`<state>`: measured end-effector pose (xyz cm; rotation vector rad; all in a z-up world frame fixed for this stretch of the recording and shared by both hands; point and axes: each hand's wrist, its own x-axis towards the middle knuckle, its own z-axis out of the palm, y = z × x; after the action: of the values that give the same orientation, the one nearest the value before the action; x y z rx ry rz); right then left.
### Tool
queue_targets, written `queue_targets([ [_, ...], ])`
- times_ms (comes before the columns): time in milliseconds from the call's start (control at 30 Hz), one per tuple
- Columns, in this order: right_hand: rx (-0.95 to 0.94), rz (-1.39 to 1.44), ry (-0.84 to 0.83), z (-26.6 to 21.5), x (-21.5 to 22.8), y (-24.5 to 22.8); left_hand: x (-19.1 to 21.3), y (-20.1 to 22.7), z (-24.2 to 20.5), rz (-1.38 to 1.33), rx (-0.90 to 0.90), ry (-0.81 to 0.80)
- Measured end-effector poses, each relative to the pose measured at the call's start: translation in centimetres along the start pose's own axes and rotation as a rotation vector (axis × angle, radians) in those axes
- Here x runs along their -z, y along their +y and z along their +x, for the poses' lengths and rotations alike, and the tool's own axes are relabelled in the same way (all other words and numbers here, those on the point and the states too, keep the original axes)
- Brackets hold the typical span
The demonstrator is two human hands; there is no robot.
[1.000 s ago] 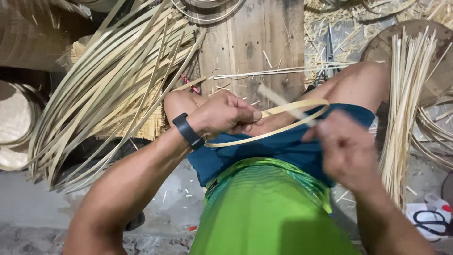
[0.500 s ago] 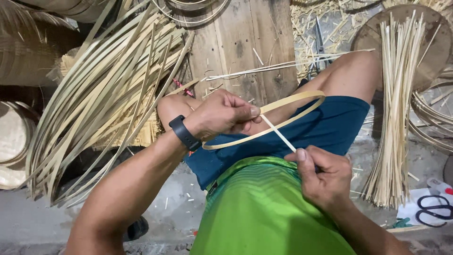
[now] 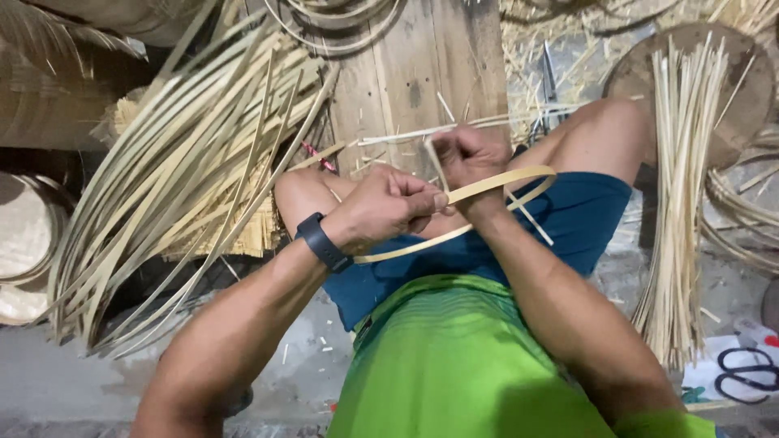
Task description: The person bends a bamboo strip into a circle and secures the overlapping ends by wrapping them with a thin bamboo strand. They repeat this process with another bamboo strip while sitting on the floor surrounded by piles of material.
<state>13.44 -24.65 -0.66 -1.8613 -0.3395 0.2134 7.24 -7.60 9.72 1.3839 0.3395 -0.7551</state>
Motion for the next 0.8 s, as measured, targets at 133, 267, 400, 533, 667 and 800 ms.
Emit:
queue_targets([
  [133, 0.015, -0.238, -0.296, -1.1, 5.6, -5.7, 0.2, -0.6, 0.5, -0.069, -0.072, 0.139],
  [267, 0.127, -0.485, -0.382, -0.6, 10.6, -15.3, -0.2, -0.5, 0.5, -0.121, -0.114, 0.141],
  [400, 0.229, -0.552, -0.421, 2.9, 8.3, -15.4, -0.6, -0.1, 1.0, -0.012, -0.070, 0.144],
  [533, 0.059, -0.102, -0.401, 0.1, 8.2, -18.9, 0.1, -0.6, 1.0, -0.063, -0.042, 0.117],
  [667, 0.139, 0.093, -0.258, -7.8, 7.7, -14.6, 1.5, -0.7, 1.3, -0.060, 0.048, 0.150],
  [800, -0.277, 1.418, -0.194, -10.1, 4.2, 2.7, 0.8, -0.8, 0.5, 0.043, -0.012, 0.089],
])
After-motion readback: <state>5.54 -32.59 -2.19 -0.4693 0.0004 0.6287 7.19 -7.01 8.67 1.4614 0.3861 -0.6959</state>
